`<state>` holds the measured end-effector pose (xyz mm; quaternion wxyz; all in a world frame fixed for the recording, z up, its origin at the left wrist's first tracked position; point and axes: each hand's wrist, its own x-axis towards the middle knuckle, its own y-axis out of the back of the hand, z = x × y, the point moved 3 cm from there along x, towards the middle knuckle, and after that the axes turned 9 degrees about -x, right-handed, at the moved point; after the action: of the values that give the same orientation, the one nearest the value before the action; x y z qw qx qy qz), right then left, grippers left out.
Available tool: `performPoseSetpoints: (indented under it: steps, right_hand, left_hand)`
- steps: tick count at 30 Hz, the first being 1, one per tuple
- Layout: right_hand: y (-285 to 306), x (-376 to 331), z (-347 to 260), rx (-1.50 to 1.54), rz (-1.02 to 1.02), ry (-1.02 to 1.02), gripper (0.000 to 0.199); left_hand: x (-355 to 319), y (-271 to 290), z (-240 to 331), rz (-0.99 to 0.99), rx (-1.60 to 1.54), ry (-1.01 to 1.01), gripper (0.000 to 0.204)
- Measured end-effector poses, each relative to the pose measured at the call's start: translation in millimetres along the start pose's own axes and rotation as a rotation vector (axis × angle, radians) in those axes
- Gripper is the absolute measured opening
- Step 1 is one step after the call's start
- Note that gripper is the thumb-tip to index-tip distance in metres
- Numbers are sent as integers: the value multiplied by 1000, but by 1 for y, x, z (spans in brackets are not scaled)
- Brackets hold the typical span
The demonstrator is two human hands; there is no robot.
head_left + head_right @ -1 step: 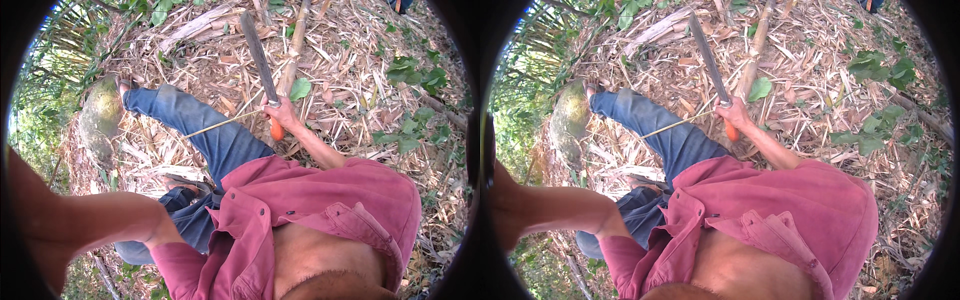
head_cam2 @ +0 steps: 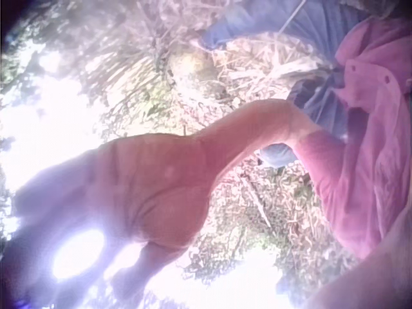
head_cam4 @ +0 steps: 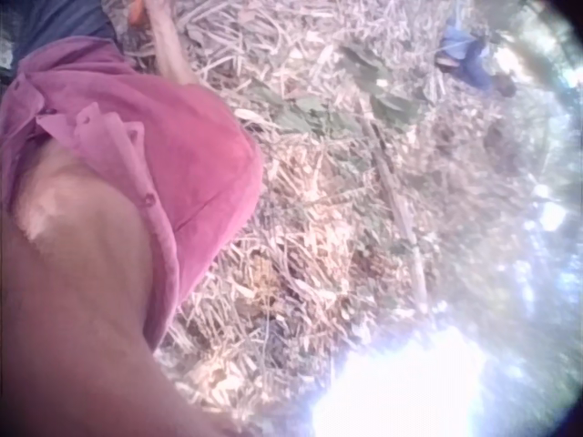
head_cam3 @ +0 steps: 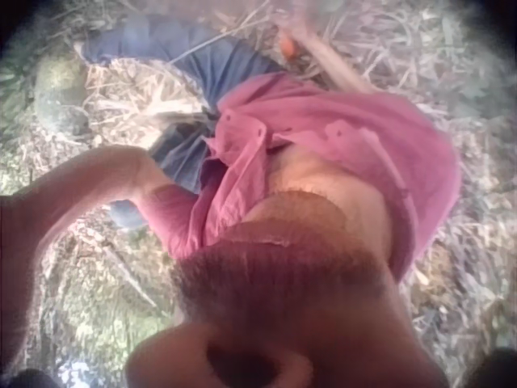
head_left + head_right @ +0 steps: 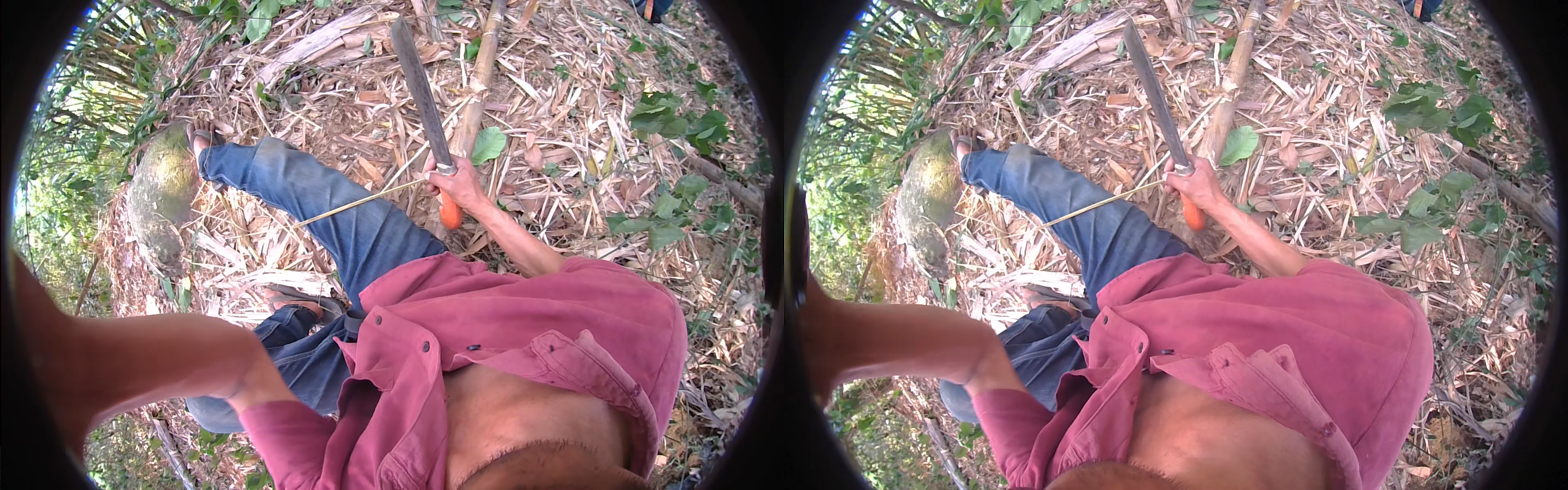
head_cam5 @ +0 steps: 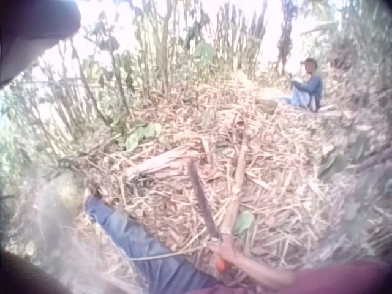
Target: The person sits on the ground in a wooded area and uses a machete to cut a thin bamboo stick. They hold the stick with one hand and repeatedly strike it with the machete to sever it into smaller pieces.
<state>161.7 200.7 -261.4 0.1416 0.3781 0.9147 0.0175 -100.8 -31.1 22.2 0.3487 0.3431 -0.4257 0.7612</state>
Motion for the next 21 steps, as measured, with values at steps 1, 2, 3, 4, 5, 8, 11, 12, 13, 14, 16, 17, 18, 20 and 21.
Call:
performPoseSetpoints:
  steps: [1, 2, 3, 4, 5, 8, 11, 12, 13, 14, 16, 17, 18, 20, 21]
  right_hand:
    - [-1, 1, 2, 1, 1, 0, 9]
    - [-1, 2, 3, 2, 1, -1, 9]
    - [-2, 3, 5, 3, -4, 8, 10]
    - [-1, 5, 7, 3, -9, 16, 11]
    - [-1, 6, 8, 4, -16, 25, 12]
    - [-3, 5, 2, -1, -17, 11, 12]
    - [-4, 7, 5, 34, -34, 1, 12]
    - [-5, 8, 6, 48, -46, -3, 12]
    - [-6, 8, 5, 33, -43, -5, 12]
    - [-6, 8, 3, 18, -39, -6, 12]
    - [-7, 8, 1, 3, -38, -6, 12]
    - [-7, 7, 0, 5, -40, -4, 12]
    - [-8, 7, 1, 12, -47, -2, 12]
    - [-9, 7, 4, 17, -57, -22, 12]
    - [-9, 7, 3, 17, -60, -31, 12]
  left_hand:
    - [-2, 4, -2, 20, 18, 9, 37]
    - [-5, 6, -3, 32, 32, 17, 37]
    - [-7, 9, -6, 43, 49, 24, 37]
    - [-9, 12, -8, 55, 66, 34, 37]
    - [-11, 14, -9, 65, 78, 41, 37]
    - [-16, 22, -15, 94, 119, 70, 36]
    - [-20, 26, -21, 116, 152, 98, 36]
    - [-22, 28, -22, 125, 167, 104, 36]
    - [-23, 29, -23, 128, 180, 111, 36]
    - [-24, 31, -24, 135, 192, 117, 35]
    - [-25, 34, -26, 149, 209, 131, 35]
    - [-26, 36, -27, 156, 217, 137, 35]
    - [-27, 36, -27, 157, 231, 146, 35]
    - [-29, 36, -29, 159, 257, 154, 35]
    - [-29, 37, -30, 163, 267, 160, 35]
